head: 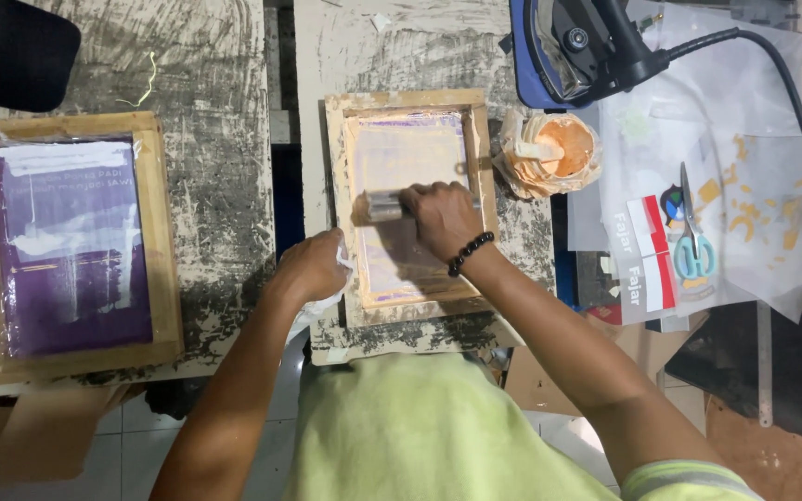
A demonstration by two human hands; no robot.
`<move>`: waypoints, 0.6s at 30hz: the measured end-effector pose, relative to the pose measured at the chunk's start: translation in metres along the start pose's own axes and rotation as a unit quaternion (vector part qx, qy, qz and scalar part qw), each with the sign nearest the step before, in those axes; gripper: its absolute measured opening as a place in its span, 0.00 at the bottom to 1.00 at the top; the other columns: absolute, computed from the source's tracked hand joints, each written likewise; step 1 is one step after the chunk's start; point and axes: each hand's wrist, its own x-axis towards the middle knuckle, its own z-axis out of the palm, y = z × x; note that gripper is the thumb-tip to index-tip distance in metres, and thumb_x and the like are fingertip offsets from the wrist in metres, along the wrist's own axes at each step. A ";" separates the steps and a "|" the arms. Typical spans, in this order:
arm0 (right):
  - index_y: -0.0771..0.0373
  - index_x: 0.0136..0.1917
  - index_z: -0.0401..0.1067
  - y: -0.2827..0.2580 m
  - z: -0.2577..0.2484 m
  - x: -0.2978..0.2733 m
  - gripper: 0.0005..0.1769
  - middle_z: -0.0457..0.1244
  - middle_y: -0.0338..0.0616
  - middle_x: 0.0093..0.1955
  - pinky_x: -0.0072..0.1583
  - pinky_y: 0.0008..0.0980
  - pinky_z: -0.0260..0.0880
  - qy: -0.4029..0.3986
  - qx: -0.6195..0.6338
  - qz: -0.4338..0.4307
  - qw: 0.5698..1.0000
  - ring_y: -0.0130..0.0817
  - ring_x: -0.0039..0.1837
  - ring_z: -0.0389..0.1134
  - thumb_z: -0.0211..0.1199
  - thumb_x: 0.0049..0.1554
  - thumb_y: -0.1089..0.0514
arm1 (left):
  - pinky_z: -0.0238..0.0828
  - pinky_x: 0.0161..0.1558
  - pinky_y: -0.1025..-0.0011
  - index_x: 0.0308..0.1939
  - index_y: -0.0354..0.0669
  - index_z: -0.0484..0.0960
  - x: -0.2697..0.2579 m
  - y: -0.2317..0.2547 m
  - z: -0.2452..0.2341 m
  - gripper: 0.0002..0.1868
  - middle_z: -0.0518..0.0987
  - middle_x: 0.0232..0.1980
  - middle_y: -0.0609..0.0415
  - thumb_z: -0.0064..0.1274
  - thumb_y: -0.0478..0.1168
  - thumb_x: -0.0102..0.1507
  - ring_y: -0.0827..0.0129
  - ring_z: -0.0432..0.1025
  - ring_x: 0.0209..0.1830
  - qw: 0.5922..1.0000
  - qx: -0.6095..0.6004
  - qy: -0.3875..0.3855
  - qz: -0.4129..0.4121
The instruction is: The person uses a squeegee to spread orange ink across a screen printing frame placed over a white t-shirt. They repeatedly pull the squeegee from top to bottom to ensure even coverage of the design on the fabric.
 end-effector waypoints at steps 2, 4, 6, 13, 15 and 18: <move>0.51 0.43 0.73 -0.002 -0.010 -0.017 0.07 0.70 0.39 0.36 0.47 0.49 0.74 -0.041 0.036 -0.008 0.998 0.49 0.44 0.75 0.55 0.56 0.59 | 0.73 0.44 0.44 0.47 0.39 0.76 0.002 0.001 -0.003 0.11 0.80 0.44 0.40 0.50 0.38 0.62 0.41 0.78 0.46 1.000 0.005 -0.012 -0.002; 0.51 0.44 0.72 -0.005 -0.017 -0.013 0.06 0.70 0.40 0.38 0.47 0.51 0.74 -0.017 0.042 0.002 0.999 0.50 0.44 0.75 0.55 0.58 0.58 | 0.73 0.45 0.44 0.48 0.39 0.77 -0.002 0.002 -0.003 0.11 0.80 0.44 0.40 0.49 0.37 0.62 0.40 0.78 0.47 1.000 0.000 -0.013 -0.011; 0.52 0.45 0.72 -0.003 -0.025 -0.001 0.05 0.70 0.42 0.39 0.47 0.52 0.75 0.003 0.049 0.014 0.999 0.52 0.45 0.74 0.55 0.59 0.58 | 0.73 0.45 0.44 0.48 0.38 0.77 -0.001 0.001 -0.001 0.12 0.80 0.44 0.39 0.49 0.37 0.62 0.40 0.78 0.47 1.000 -0.007 -0.020 -0.021; 0.50 0.51 0.73 0.039 0.020 0.058 0.10 0.71 0.39 0.46 0.52 0.49 0.74 0.081 0.012 0.027 0.996 0.48 0.50 0.75 0.52 0.60 0.60 | 0.72 0.44 0.42 0.47 0.38 0.76 -0.001 0.002 -0.001 0.11 0.81 0.43 0.37 0.50 0.37 0.62 0.36 0.78 0.46 1.000 0.006 -0.004 -0.007; 0.51 0.50 0.73 0.038 0.026 0.057 0.10 0.71 0.41 0.45 0.51 0.51 0.74 0.068 0.020 0.028 0.997 0.50 0.49 0.75 0.52 0.60 0.61 | 0.71 0.45 0.41 0.47 0.37 0.76 0.001 0.001 0.001 0.11 0.80 0.44 0.36 0.50 0.37 0.62 0.34 0.77 0.48 1.000 -0.001 -0.010 -0.010; 0.51 0.58 0.76 0.019 0.032 0.037 0.17 0.73 0.47 0.56 0.53 0.55 0.75 0.077 0.014 0.018 0.997 0.54 0.55 0.75 0.54 0.59 0.63 | 0.72 0.45 0.41 0.47 0.40 0.76 0.001 -0.002 0.003 0.11 0.81 0.43 0.38 0.50 0.38 0.62 0.36 0.78 0.47 1.000 0.011 -0.008 -0.006</move>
